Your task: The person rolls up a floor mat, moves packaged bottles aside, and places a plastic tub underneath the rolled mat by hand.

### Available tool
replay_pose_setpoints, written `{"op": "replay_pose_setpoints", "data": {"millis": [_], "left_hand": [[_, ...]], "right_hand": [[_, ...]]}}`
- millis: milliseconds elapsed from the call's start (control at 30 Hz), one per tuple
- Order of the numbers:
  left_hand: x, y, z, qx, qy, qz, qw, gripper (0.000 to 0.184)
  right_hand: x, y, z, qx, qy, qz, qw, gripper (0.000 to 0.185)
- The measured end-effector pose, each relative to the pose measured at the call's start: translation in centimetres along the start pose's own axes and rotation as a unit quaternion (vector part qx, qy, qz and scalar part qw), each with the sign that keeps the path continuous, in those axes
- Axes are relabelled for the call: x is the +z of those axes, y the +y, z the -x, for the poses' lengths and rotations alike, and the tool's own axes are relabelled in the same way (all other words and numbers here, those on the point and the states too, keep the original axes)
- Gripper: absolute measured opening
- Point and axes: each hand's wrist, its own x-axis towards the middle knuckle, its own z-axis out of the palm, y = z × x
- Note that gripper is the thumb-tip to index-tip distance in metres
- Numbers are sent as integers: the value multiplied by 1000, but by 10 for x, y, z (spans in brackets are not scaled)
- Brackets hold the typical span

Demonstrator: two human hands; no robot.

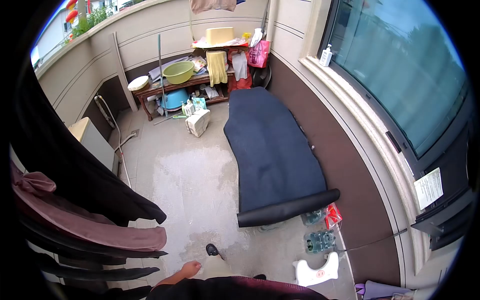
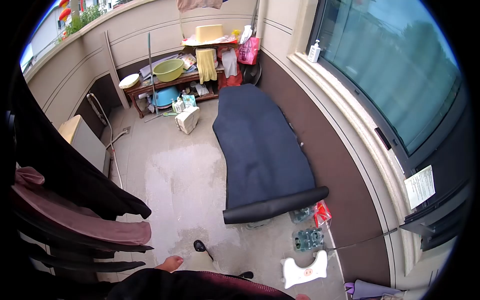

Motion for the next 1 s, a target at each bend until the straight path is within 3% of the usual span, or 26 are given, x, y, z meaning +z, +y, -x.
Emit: {"op": "replay_pose_setpoints", "data": {"millis": [200, 333, 467, 533, 600, 700, 833, 933, 1000], "left_hand": [[-68, 25, -72, 78, 31, 152, 985, 32], [-124, 39, -83, -4, -23, 343, 939, 30], [-171, 51, -119, -67, -4, 368, 928, 32], [-203, 72, -130, -68, 25, 426, 902, 40], [-237, 84, -142, -41, 40, 480, 875, 48], [-283, 88, -149, 0, 73, 500, 863, 56], [-332, 40, -158, 8, 159, 527, 835, 61], [-374, -2, -154, -3, 246, 594, 765, 65], [-403, -39, -151, -13, 304, 642, 703, 67]], "right_hand": [[44, 12, 53, 61, -59, 69, 994, 25], [69, -16, 78, 22, -56, 76, 995, 25], [104, -69, 85, -22, -5, -30, 999, 17], [129, -64, 72, -24, 10, 29, 999, 18], [149, -51, 55, -24, -69, 105, 992, 21], [171, -87, 70, -157, -116, 366, 910, 22], [199, -126, 61, -93, -113, 303, 942, 27], [208, -159, 30, -159, -110, 323, 927, 24], [213, -186, 7, -136, -112, 310, 934, 26]]}}
